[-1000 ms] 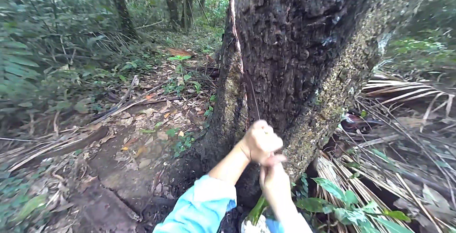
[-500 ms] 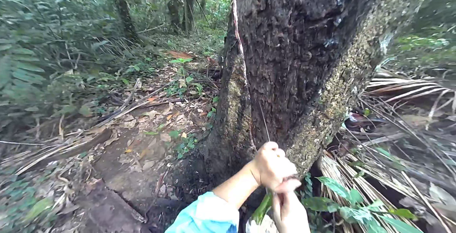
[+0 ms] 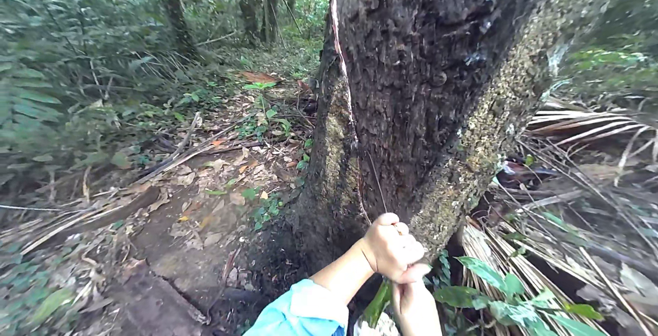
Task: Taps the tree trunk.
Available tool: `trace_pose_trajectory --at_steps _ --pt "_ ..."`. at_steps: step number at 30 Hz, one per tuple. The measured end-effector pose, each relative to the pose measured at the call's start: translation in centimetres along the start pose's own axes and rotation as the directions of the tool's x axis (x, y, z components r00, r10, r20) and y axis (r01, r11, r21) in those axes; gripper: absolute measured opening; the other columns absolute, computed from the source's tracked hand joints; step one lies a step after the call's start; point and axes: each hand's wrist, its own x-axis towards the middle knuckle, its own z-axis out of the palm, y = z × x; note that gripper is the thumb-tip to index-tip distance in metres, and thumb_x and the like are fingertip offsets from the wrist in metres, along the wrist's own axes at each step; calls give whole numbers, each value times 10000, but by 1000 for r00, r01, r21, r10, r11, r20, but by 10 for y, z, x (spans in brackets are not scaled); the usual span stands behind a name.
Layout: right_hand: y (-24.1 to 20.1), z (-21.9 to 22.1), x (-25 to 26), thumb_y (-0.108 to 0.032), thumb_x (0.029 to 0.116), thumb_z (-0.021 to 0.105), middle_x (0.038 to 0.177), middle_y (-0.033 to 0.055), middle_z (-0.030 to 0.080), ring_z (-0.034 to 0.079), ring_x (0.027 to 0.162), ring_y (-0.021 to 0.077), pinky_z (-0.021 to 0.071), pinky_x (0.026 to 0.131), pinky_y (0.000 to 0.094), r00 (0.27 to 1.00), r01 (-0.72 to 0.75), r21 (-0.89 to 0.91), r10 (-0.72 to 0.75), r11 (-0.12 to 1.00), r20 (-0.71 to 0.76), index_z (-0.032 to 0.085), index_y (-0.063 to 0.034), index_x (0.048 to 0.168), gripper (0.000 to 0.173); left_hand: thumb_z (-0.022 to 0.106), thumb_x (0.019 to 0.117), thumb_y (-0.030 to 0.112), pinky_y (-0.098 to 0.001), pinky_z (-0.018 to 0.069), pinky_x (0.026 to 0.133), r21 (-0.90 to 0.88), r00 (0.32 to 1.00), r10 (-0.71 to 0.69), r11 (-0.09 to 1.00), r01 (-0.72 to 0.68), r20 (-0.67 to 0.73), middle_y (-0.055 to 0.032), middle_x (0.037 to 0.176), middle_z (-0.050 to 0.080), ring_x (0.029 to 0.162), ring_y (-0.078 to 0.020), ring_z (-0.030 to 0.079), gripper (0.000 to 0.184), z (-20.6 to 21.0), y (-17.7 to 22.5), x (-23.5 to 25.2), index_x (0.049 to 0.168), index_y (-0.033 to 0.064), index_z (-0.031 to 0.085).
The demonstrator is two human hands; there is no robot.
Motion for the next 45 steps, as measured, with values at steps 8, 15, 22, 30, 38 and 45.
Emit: trace_pose_trajectory --at_steps 8,15,22,30,38,45 --pt "0 1 30 -100 904 562 820 220 701 717 642 356 573 527 479 995 66 -37 -68 997 -69 679 74 939 213 286 1050 468 -313 404 872 30 999 -7 999 9 -48 -7 482 402 557 -192 472 580 -3 -21 23 592 159 463" --pt "-16 1 71 -95 933 550 854 225 702 720 666 354 585 553 484 989 120 27 -117 992 -85 674 90 1009 235 390 1010 390 -349 471 782 -1 997 -52 999 52 -53 -42 496 514 537 -202 552 534 -20 -48 55 573 119 534" --pt "8 -10 40 -141 950 530 913 236 717 714 675 336 586 580 467 992 125 171 -122 977 -31 581 89 1377 487 655 965 118 -258 566 768 -31 777 -497 849 528 -387 -83 834 671 775 -102 655 181 -66 -78 58 1067 -29 629" --pt "28 -15 -32 -33 914 576 895 318 700 714 718 418 596 685 520 987 -16 245 -24 969 157 589 198 1285 437 548 979 99 -376 509 906 163 803 -526 798 580 -278 -151 970 681 955 -237 647 229 -68 -87 39 1019 -7 748" --pt "29 40 9 -133 949 522 915 263 714 723 732 344 596 664 447 996 80 196 -69 977 -60 613 145 1294 453 452 1014 291 -363 504 939 23 957 -273 961 277 -92 -116 845 724 890 -209 689 379 -50 -53 29 889 42 709" --pt "21 87 -8 -48 894 558 864 259 728 752 783 392 617 709 494 996 -27 192 42 981 -73 681 132 953 226 456 964 481 -339 422 678 102 975 93 988 -115 202 -1 479 463 500 -189 502 513 0 -22 -19 580 147 532"
